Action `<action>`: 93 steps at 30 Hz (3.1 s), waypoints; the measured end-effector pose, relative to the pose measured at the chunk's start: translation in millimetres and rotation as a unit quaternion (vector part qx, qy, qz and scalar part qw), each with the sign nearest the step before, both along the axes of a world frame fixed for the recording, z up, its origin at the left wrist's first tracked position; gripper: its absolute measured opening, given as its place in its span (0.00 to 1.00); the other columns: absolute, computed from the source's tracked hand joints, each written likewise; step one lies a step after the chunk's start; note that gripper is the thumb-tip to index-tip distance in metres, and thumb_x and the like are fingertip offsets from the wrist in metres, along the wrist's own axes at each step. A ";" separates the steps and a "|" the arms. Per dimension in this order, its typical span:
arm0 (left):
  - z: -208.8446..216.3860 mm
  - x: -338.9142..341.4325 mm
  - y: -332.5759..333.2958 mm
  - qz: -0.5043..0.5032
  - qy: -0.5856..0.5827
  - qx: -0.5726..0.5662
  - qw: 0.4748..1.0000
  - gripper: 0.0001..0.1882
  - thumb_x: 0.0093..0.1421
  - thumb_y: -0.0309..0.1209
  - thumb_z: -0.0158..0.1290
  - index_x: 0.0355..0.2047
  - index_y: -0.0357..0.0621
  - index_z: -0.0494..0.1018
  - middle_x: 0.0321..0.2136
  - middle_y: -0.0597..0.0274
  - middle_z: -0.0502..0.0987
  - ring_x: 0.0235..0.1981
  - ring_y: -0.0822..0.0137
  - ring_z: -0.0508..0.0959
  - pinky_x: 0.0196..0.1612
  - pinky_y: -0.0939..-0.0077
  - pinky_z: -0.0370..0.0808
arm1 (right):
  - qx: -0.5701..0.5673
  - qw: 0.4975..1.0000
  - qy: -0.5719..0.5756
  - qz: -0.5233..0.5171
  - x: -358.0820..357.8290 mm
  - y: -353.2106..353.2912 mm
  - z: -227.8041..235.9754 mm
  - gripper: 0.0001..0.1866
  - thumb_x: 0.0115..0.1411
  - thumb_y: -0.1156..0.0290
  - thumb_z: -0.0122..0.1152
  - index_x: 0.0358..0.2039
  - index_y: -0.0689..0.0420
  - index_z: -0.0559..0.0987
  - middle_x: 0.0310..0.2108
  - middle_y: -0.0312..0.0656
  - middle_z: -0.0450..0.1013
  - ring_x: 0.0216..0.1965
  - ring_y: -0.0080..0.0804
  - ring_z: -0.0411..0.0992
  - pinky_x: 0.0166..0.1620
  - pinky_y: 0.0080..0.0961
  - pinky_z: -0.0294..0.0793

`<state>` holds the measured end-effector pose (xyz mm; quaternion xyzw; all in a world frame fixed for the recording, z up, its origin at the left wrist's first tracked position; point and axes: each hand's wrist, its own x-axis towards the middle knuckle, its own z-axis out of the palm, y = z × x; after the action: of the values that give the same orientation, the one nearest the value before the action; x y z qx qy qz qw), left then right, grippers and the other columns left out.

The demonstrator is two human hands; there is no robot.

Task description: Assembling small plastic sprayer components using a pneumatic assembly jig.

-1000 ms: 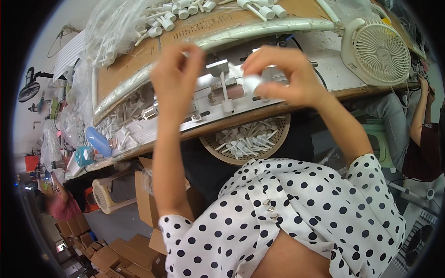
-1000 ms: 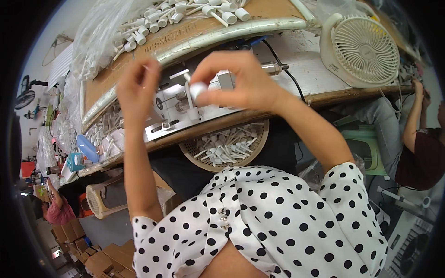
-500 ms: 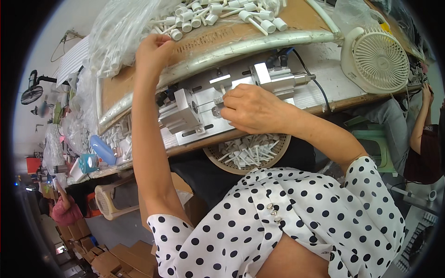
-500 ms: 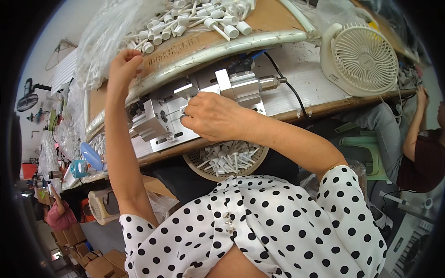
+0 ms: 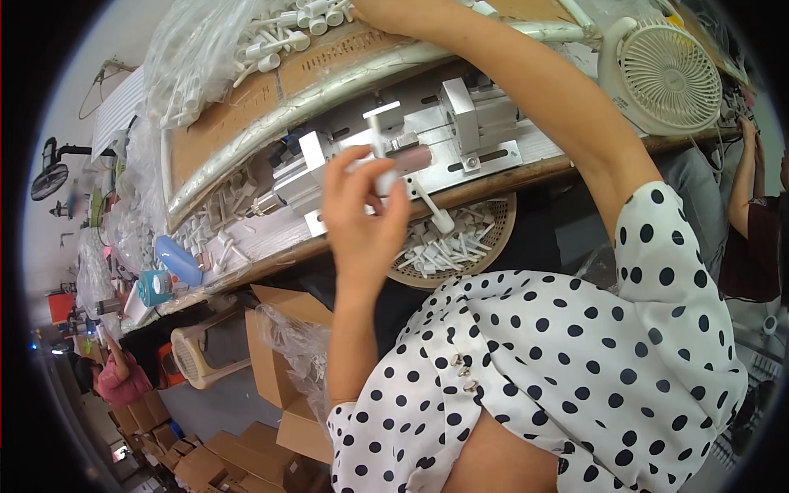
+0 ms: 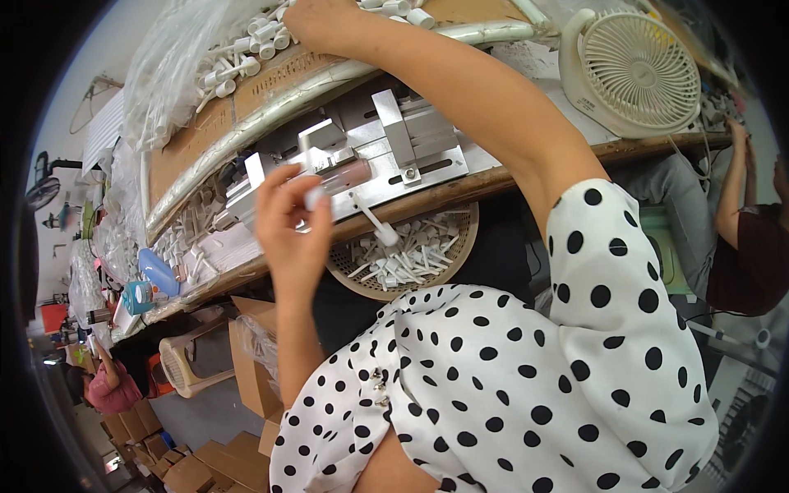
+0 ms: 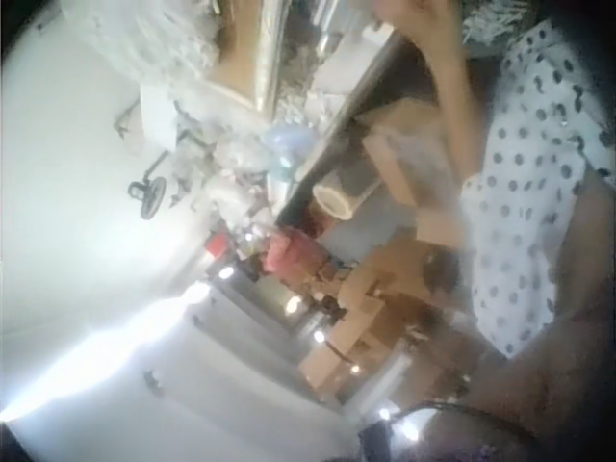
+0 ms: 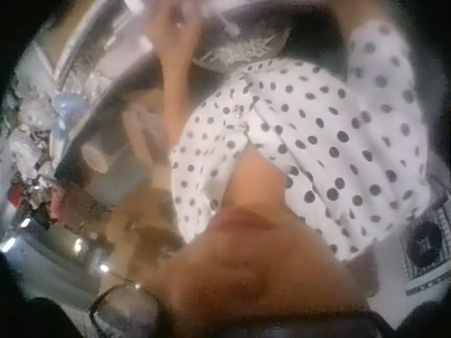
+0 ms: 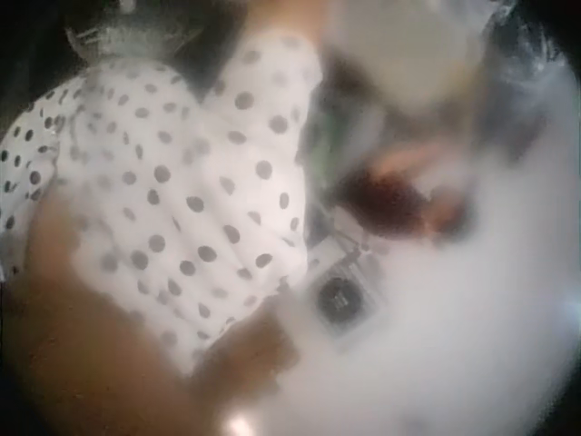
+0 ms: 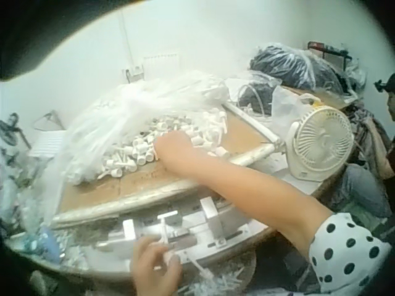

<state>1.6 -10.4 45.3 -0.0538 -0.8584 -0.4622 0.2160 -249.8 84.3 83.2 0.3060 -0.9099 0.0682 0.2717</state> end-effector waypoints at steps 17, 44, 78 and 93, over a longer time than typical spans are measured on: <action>-2.1 -16.5 3.2 -0.053 -0.004 -0.211 0.976 0.09 0.50 0.23 0.52 0.34 0.36 0.70 0.36 0.50 0.72 0.33 0.56 0.75 0.34 0.71 0.72 | -0.454 0.734 -0.423 0.276 122.4 79.7 13.0 0.11 0.50 0.67 0.59 0.31 0.60 0.78 0.28 0.38 0.75 0.30 0.27 0.72 0.35 0.24 0.71; 30.6 -21.8 -47.0 0.080 0.031 0.194 0.977 0.06 0.53 0.24 0.55 0.29 0.38 0.70 0.31 0.62 0.71 0.24 0.74 0.75 0.16 0.89 0.66 | -0.136 0.903 -0.232 0.335 126.5 43.9 -3.0 0.11 0.46 0.67 0.60 0.29 0.59 0.75 0.25 0.42 0.72 0.28 0.37 0.71 0.33 0.31 0.70; 27.5 -192.1 -86.8 0.142 0.102 -0.335 0.926 0.18 0.48 0.42 0.53 0.34 0.41 0.75 0.29 0.51 0.76 0.30 0.55 0.76 0.39 0.64 0.70 | -0.178 0.898 -0.107 0.389 181.1 51.2 -47.5 0.06 0.43 0.74 0.61 0.25 0.57 0.76 0.27 0.39 0.73 0.39 0.37 0.68 0.44 0.31 0.67; 48.9 -46.6 -63.0 0.053 -0.087 0.155 0.983 0.12 0.48 0.29 0.58 0.31 0.34 0.72 0.19 0.65 0.73 0.18 0.79 0.67 0.23 0.87 0.64 | -0.161 0.901 -0.159 0.371 113.4 42.6 1.4 0.10 0.50 0.75 0.57 0.35 0.58 0.75 0.31 0.40 0.72 0.30 0.28 0.72 0.34 0.22 0.72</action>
<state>-45.0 -73.3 94.2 0.0666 -0.7935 -0.5803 0.1706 -136.5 126.9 84.7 0.5592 -0.7379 0.3570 0.1243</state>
